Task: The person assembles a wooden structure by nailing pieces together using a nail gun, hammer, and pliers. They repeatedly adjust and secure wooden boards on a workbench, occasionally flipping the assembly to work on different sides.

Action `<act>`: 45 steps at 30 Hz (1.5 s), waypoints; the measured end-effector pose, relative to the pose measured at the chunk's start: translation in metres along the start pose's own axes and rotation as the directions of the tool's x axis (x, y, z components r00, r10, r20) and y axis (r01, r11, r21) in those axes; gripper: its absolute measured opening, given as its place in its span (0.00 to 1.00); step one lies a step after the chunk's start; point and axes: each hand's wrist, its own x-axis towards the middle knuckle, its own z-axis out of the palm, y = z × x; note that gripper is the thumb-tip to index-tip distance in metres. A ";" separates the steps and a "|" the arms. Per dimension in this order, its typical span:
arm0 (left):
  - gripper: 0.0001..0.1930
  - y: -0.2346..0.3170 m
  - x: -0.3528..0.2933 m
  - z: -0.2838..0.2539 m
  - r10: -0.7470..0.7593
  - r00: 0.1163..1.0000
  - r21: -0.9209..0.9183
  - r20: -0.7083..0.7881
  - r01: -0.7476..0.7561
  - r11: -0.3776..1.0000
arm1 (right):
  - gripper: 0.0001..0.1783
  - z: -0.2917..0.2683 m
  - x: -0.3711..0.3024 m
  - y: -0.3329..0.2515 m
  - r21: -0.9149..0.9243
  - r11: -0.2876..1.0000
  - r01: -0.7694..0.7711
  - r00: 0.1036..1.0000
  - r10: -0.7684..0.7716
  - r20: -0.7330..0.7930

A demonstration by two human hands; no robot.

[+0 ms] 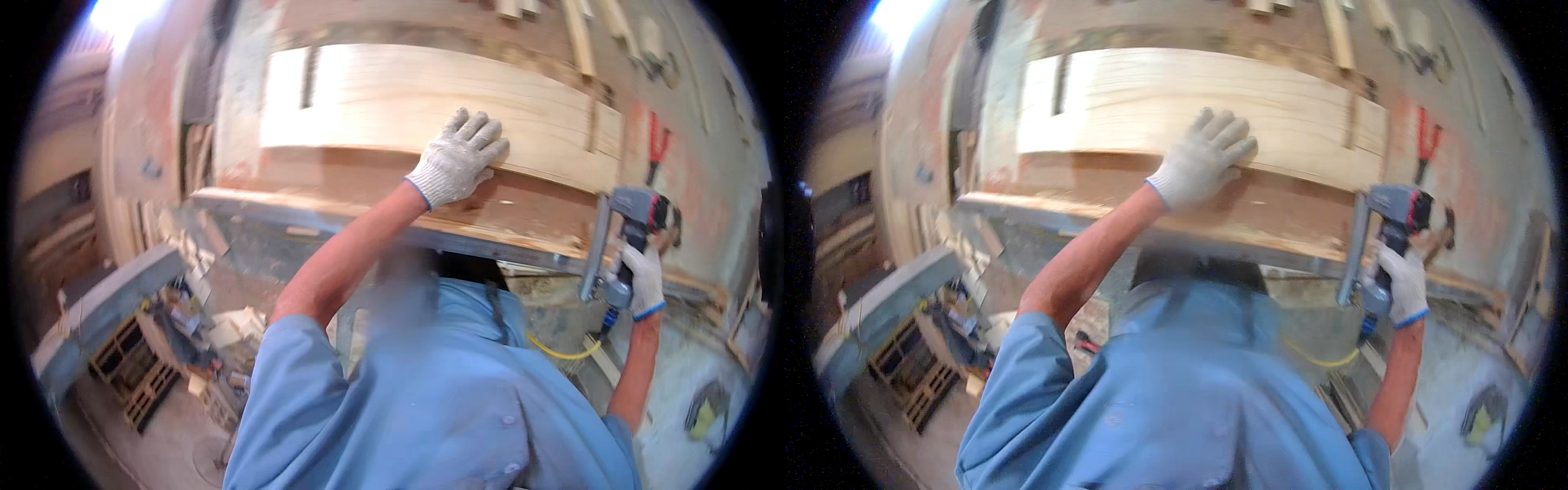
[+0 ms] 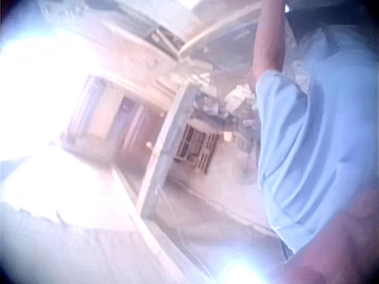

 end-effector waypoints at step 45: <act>0.32 -0.176 -0.230 -0.129 -0.440 0.823 0.200 -0.360 0.528 0.825 | 0.11 0.352 -0.034 -0.083 -0.677 0.642 0.360 0.874 0.022 0.486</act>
